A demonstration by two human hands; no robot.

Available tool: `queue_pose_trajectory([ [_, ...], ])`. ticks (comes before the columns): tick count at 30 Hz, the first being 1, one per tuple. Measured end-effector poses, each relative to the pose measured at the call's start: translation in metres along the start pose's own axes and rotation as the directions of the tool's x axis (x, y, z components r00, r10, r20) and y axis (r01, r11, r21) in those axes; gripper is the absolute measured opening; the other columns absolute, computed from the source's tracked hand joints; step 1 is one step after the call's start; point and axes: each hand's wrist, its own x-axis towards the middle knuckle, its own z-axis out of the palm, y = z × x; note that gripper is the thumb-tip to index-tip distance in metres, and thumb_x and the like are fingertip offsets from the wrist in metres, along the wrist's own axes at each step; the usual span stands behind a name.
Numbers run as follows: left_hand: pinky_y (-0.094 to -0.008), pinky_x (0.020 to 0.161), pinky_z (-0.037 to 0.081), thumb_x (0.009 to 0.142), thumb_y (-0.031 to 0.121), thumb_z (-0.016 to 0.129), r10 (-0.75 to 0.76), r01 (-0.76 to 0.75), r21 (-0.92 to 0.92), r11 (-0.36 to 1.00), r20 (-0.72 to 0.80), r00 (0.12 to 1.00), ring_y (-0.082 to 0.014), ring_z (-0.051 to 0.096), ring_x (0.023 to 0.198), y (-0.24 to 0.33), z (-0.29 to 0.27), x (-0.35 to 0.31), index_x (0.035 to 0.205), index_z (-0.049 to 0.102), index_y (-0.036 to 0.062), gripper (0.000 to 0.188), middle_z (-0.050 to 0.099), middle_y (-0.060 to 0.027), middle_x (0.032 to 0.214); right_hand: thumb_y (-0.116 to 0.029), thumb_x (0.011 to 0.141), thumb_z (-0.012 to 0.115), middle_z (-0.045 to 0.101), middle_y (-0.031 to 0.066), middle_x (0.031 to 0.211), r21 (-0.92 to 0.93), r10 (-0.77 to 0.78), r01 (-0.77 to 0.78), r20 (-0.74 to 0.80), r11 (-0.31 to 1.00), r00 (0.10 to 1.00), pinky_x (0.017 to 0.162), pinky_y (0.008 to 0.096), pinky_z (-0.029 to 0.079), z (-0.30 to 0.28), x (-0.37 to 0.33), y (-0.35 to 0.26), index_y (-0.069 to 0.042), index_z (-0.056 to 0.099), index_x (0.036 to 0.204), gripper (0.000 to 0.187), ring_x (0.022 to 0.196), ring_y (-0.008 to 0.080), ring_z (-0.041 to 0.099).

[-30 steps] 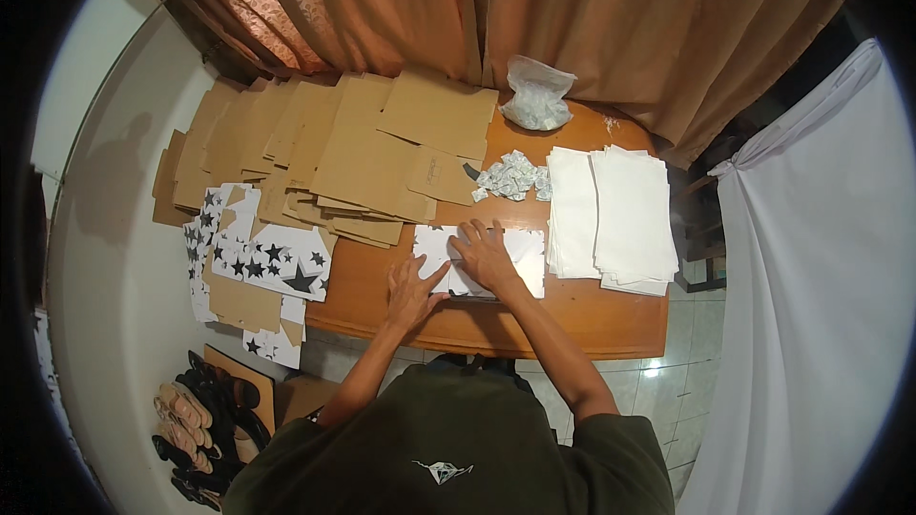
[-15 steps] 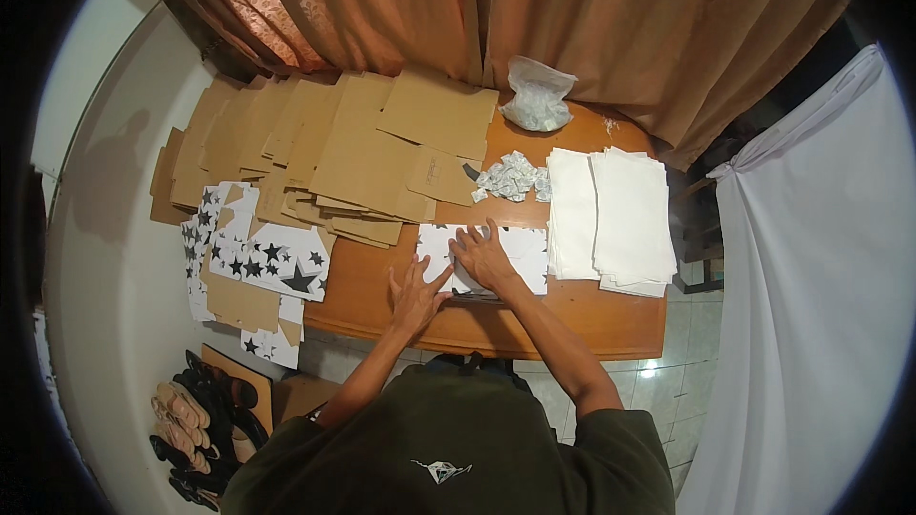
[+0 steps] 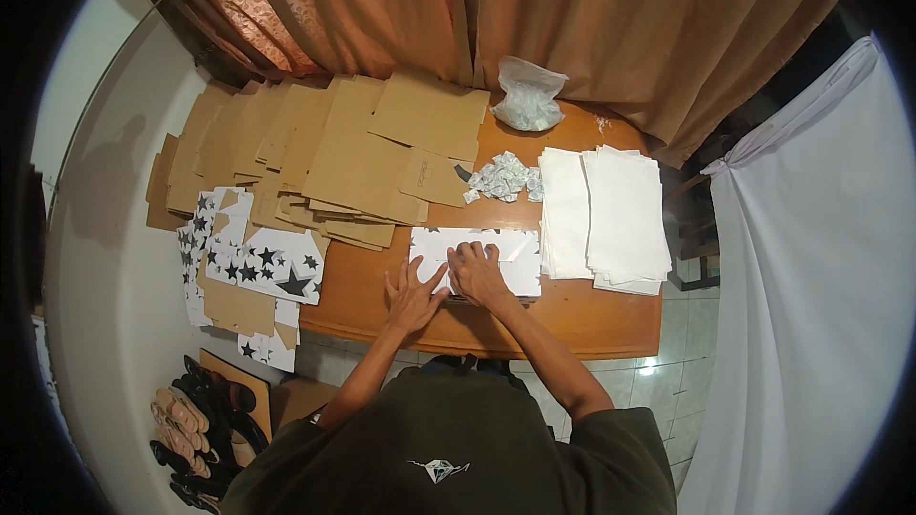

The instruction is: Folding cardboard sheets into shoe boxes and organizing them on a shelf.

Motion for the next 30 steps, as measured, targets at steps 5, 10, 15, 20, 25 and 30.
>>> queue_pose_trajectory([
  [5, -0.0694, 0.113, 0.018, 0.103, 0.026, 0.054, -0.08, 0.071, -0.219, 0.973, -0.034, 0.996, -0.0412, 0.03, 0.144, -0.006, 0.001, 0.01, 0.142, 0.058, 0.0316, 0.04, 0.036, -0.02, 0.15, -0.029, 0.095, 0.062, 0.057, 0.0126, 0.13, 0.07, -0.043, 0.042, 0.003, 0.997, 0.999, 0.104, 0.0626, 0.032, -0.02, -0.014, 0.006, -0.011, 0.056, 0.138, 0.047, 0.127, 0.029, 0.049],
  [10, -0.0657, 0.11, 0.026, 0.087, 0.035, 0.075, -0.245, 0.183, -0.295, 0.938, -0.189, 0.951, -0.0433, 0.037, 0.138, -0.006, 0.001, 0.019, 0.16, 0.018, 0.0088, 0.096, 0.037, -0.0245, 0.149, -0.027, 0.093, 0.066, 0.055, 0.0243, 0.135, 0.205, 0.493, -0.449, -0.302, 0.87, 0.816, 0.105, 0.0557, 0.038, -0.037, -0.045, 0.036, -0.003, 0.048, 0.145, 0.061, 0.127, 0.0356, 0.051],
  [15, -0.0629, 0.108, 0.033, 0.079, 0.043, 0.081, -0.359, 0.388, -0.466, 0.795, 0.154, 0.921, -0.0454, 0.041, 0.135, -0.043, 0.012, 0.037, 0.155, 0.032, 0.0045, 0.098, 0.048, -0.0251, 0.145, -0.039, 0.095, 0.065, 0.06, 0.0324, 0.129, 0.501, 0.796, -0.733, 0.132, 0.46, 0.59, 0.1, 0.0517, 0.045, -0.031, -0.065, 0.074, 0.007, 0.049, 0.139, 0.066, 0.119, 0.0464, 0.058],
  [20, -0.0543, 0.109, 0.039, 0.077, 0.042, 0.083, -0.31, 0.336, -0.493, 0.803, 0.136, 0.941, -0.0439, 0.046, 0.13, -0.005, -0.045, 0.041, 0.146, 0.046, 0.0023, 0.087, 0.058, -0.0217, 0.136, -0.047, 0.096, 0.063, 0.065, 0.0355, 0.118, 0.634, 0.775, -0.625, 0.065, 0.454, 0.629, 0.096, 0.0483, 0.049, -0.054, -0.067, 0.069, 0.01, 0.057, 0.127, 0.065, 0.114, 0.0479, 0.062],
  [25, -0.0479, 0.106, 0.043, 0.078, 0.032, 0.086, -0.278, 0.03, -0.651, 0.758, -0.282, 0.918, -0.039, 0.052, 0.121, 0.016, -0.09, 0.034, 0.143, 0.046, 0.0026, 0.082, 0.059, -0.0241, 0.129, -0.05, 0.098, 0.06, 0.065, 0.0309, 0.117, 0.775, 0.815, -0.487, -0.062, 0.403, 0.576, 0.094, 0.0451, 0.05, -0.122, -0.055, 0.05, 0.004, 0.05, 0.136, 0.067, 0.108, 0.0416, 0.065],
  [30, -0.0464, 0.11, 0.04, 0.086, 0.051, 0.078, -0.188, -0.228, -0.783, 0.579, -0.4, 0.897, -0.033, 0.054, 0.126, 0.013, -0.108, 0.037, 0.145, 0.041, 0.0001, 0.086, 0.055, -0.0218, 0.136, -0.07, 0.102, 0.029, 0.059, 0.0125, 0.136, 0.996, 0.859, -0.066, -0.023, 0.066, 0.512, 0.109, 0.0565, 0.026, -0.118, -0.054, 0.066, -0.006, 0.052, 0.135, 0.076, 0.133, 0.0272, 0.046],
])
